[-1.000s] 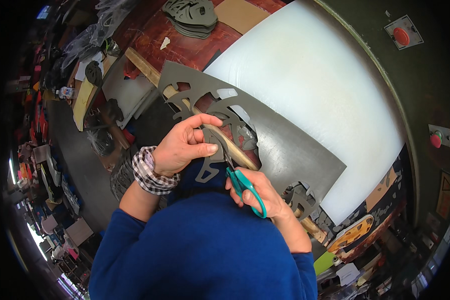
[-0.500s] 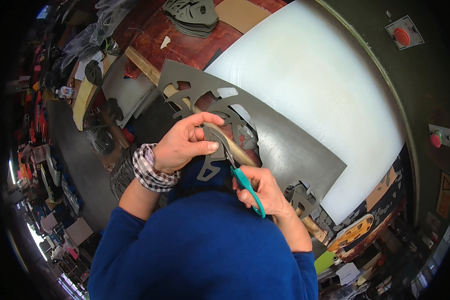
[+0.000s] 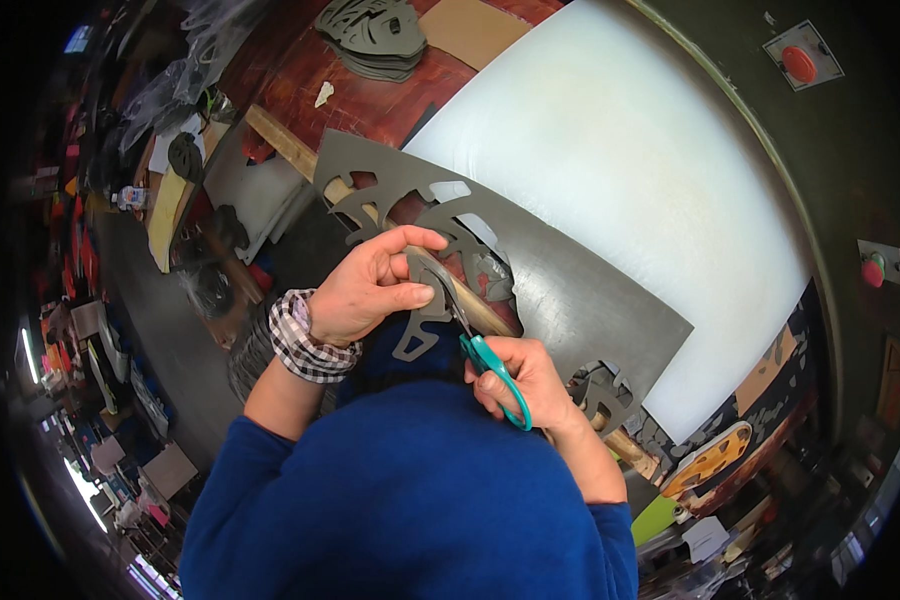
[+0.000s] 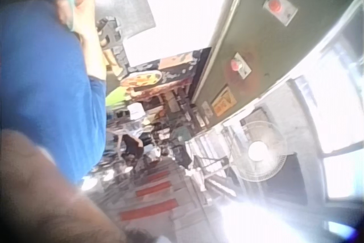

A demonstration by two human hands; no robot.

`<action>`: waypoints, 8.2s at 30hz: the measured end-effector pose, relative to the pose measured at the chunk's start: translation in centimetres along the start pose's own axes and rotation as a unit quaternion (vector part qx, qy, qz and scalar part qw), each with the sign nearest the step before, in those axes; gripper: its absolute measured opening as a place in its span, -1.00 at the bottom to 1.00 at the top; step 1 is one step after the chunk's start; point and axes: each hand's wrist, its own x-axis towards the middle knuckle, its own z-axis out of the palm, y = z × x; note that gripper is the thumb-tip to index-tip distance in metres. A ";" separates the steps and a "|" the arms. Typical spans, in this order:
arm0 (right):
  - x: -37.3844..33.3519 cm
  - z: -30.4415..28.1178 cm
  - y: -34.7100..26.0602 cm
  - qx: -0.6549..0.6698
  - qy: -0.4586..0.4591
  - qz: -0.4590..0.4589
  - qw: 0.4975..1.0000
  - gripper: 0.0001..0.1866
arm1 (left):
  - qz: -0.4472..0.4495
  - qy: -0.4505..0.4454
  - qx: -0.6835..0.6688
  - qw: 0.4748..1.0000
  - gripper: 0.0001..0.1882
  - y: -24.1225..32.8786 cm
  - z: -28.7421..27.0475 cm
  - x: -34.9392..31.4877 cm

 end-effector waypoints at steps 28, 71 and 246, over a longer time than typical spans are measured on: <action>1.1 0.7 0.1 0.006 0.067 -0.042 0.997 -0.31 | -0.095 -0.158 0.022 0.983 -0.44 3.1 -1.6 5.3; -1.4 -3.8 -1.8 -0.040 0.491 -0.068 0.868 -0.50 | 0.230 0.198 -0.079 0.950 -0.91 10.0 -11.5 13.1; -12.4 53.7 70.8 0.594 0.795 -0.121 -0.003 -0.63 | -0.392 -0.294 0.315 0.813 -0.39 -73.9 20.3 -20.9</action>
